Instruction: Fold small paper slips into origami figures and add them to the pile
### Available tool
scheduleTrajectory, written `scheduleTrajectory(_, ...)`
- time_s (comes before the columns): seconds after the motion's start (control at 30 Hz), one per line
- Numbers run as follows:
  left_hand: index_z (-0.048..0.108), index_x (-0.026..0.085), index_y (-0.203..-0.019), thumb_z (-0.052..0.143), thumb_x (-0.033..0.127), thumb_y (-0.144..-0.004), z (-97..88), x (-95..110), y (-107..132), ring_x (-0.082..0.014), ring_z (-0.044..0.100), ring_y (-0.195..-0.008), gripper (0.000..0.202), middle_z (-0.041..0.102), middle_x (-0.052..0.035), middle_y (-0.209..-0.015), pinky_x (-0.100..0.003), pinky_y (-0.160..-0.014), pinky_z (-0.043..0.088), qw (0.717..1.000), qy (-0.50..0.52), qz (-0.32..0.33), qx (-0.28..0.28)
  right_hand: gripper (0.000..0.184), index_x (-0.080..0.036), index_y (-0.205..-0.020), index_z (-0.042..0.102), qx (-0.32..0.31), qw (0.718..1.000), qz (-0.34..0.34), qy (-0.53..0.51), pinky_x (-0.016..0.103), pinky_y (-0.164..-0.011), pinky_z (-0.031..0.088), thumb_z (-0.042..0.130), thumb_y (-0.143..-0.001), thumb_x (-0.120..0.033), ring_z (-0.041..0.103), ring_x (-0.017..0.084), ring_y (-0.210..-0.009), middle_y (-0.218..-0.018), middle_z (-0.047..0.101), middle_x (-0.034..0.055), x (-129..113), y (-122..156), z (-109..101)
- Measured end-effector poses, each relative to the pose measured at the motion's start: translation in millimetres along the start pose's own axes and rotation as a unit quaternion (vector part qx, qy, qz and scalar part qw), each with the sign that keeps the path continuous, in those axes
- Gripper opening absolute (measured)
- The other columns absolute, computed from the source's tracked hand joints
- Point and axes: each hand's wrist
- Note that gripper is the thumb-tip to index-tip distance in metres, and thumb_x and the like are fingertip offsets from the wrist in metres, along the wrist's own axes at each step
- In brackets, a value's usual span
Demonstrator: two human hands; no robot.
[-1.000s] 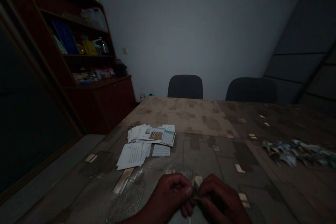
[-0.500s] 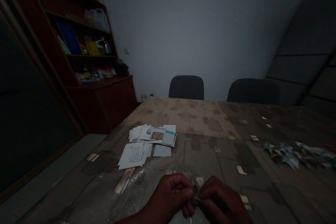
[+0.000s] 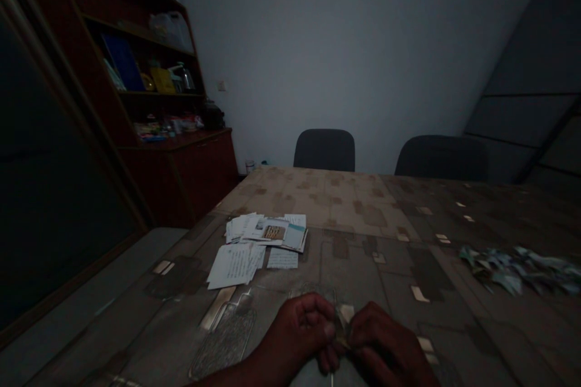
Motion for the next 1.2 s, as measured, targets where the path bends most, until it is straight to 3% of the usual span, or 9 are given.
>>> scheduleTrajectory(0.37,0.056,0.013,-0.082,0.083,0.048,-0.063,-2.6,-5,-1,-0.0117,0.062,-0.043,0.047,0.068,-0.0027,-0.055,-0.019,-0.042,0.047,0.999,0.035,0.024,-0.030,0.017,-0.026,-0.087,0.059,-0.036,0.999,0.024,-0.028,0.027,-0.065,0.048,0.047,-0.099,-0.030,0.061,0.017,-0.073,-0.078,0.064,0.0019,3,7,0)
scheduleTrajectory(0.77,0.054,0.015,-0.084,0.081,0.046,-0.065,-6.2,-15,-5,-0.0115,0.060,-0.041,0.045,0.066,-0.0010,-0.056,-0.018,-0.040,0.047,0.997,0.047,0.029,-0.050,0.026,-0.024,-0.085,0.060,-0.028,0.998,-0.056,0.005,0.025,-0.060,0.048,0.042,-0.101,-0.033,0.061,0.016,-0.066,-0.072,0.065,0.0027,-4,-4,-2)
scheduleTrajectory(0.83,0.055,0.015,-0.088,0.079,0.042,-0.068,-4.5,-11,-3,-0.0119,0.061,-0.042,0.042,0.066,0.0003,-0.057,-0.018,-0.041,0.047,0.998,0.031,0.034,-0.039,0.024,-0.024,-0.084,0.060,-0.032,0.999,-0.041,-0.001,0.024,-0.060,0.048,0.044,-0.100,-0.032,0.061,0.016,-0.067,-0.073,0.066,0.0026,-5,-5,-3)
scheduleTrajectory(0.93,0.059,0.017,-0.102,0.077,0.022,-0.069,-1.0,-1,1,-0.0104,0.062,-0.050,0.038,0.063,0.0039,-0.067,-0.019,-0.047,0.049,0.999,-0.007,0.053,-0.001,0.024,-0.024,-0.083,0.061,-0.039,0.999,-0.008,-0.012,0.024,-0.062,0.048,0.046,-0.099,-0.033,0.062,0.016,-0.069,-0.074,0.067,0.0028,-6,-5,-3)
scheduleTrajectory(1.03,0.064,0.013,-0.081,0.068,0.009,-0.065,3.0,8,3,-0.0085,0.058,-0.050,0.017,0.062,0.0031,-0.059,-0.017,-0.049,0.047,0.996,-0.070,0.043,0.022,0.023,-0.024,-0.080,0.062,-0.044,0.998,0.027,-0.033,0.024,-0.063,0.048,0.049,-0.097,-0.032,0.062,0.016,-0.069,-0.074,0.068,0.0019,-6,-4,-4)
scheduleTrajectory(1.2,0.062,0.013,-0.076,0.068,0.013,-0.061,8.7,12,2,-0.0109,0.056,-0.045,0.017,0.063,0.0015,-0.051,-0.021,-0.048,0.045,0.994,-0.075,0.028,0.069,0.007,-0.024,-0.087,0.063,-0.026,0.983,0.166,-0.070,0.025,-0.064,0.048,0.056,-0.088,-0.025,0.064,0.017,-0.070,-0.078,0.069,0.0009,-6,-1,-1)
Point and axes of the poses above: each hand's wrist, its own y-axis away from the middle knuckle, its own z-axis out of the palm, x = y × z
